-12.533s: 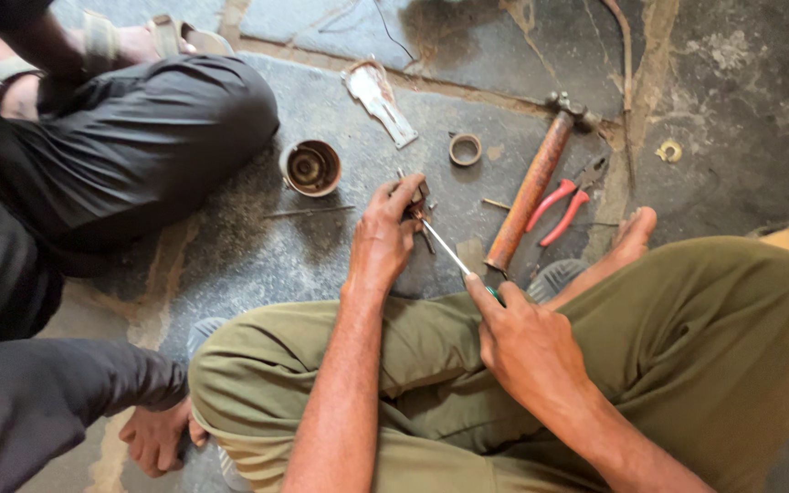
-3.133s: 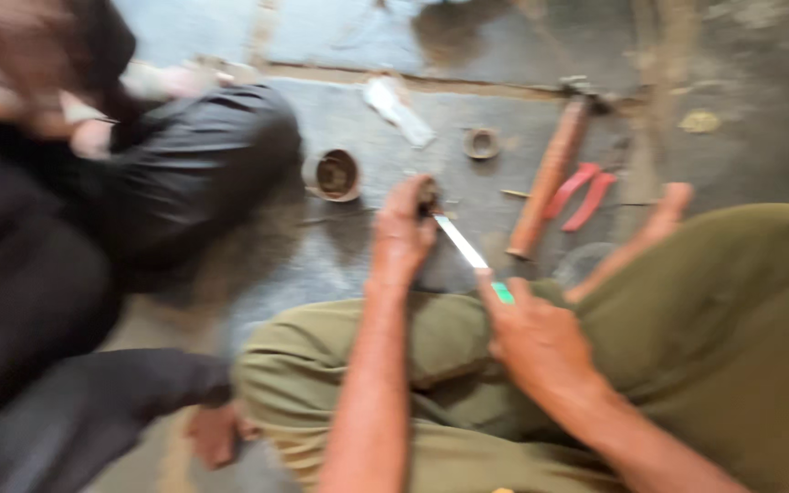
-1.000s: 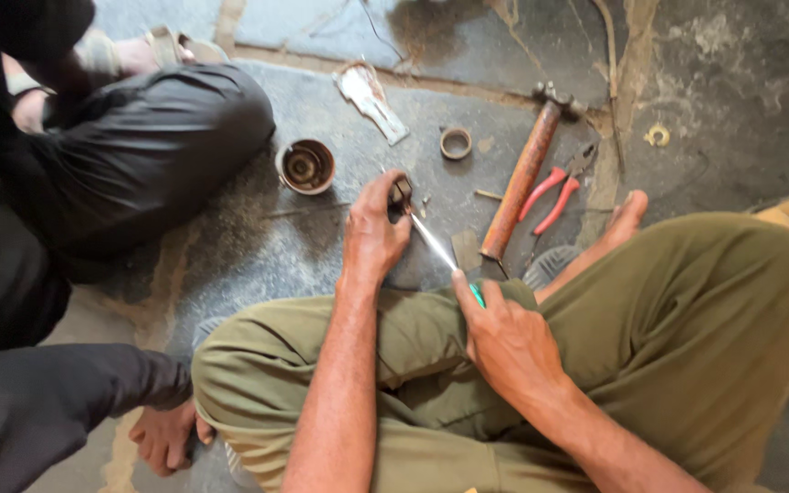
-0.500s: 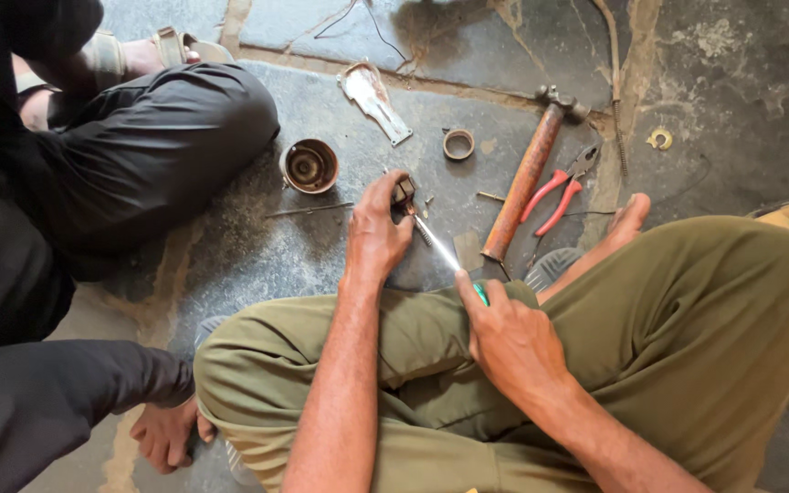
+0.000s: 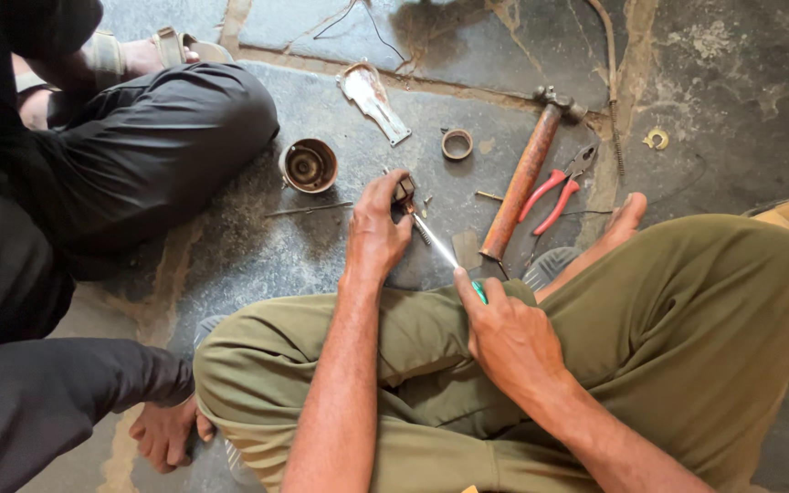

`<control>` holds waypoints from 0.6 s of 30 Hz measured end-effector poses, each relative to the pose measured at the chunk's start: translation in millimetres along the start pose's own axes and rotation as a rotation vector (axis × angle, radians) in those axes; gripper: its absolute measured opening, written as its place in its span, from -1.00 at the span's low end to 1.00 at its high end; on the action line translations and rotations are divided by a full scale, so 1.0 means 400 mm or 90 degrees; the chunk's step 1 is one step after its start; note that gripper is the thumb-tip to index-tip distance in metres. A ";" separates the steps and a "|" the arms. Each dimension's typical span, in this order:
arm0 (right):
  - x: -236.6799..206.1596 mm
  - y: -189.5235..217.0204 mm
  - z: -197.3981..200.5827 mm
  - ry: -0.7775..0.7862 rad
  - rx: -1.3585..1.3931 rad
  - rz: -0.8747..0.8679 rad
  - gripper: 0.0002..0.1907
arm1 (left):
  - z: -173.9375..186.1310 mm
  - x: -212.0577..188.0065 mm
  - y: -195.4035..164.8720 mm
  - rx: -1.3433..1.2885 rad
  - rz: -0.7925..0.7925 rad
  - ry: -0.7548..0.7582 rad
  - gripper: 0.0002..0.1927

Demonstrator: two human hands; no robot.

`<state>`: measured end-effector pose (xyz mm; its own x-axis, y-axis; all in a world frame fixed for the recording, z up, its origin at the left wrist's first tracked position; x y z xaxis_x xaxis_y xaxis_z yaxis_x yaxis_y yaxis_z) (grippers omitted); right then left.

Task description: The person sits on the floor and uses a green screwdriver to adjust a small metal component held in their left hand. They repeatedly tighten or loosen a screw on the part while another person sits nearby observing.

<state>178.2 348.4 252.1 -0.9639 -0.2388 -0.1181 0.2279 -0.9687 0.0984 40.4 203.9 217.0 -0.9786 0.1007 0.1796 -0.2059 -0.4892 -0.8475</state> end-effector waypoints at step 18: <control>0.003 0.001 0.016 -0.015 0.002 -0.002 -0.37 | -0.014 -0.002 0.008 0.011 0.000 0.013 -0.34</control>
<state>176.3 348.1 258.3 -0.9677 -0.2335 -0.0954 0.2239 -0.9694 0.1011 40.5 207.3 211.2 -0.9785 0.1189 0.1687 -0.2059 -0.5044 -0.8385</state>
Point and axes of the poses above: each hand's wrist, its own x-axis towards the middle knuckle, its own z-axis out of the back of the hand, y = z × x, the point moved 10 cm from there along x, towards the middle knuckle, and after that the axes turned 8 degrees about -x, right-handed, at the moved point
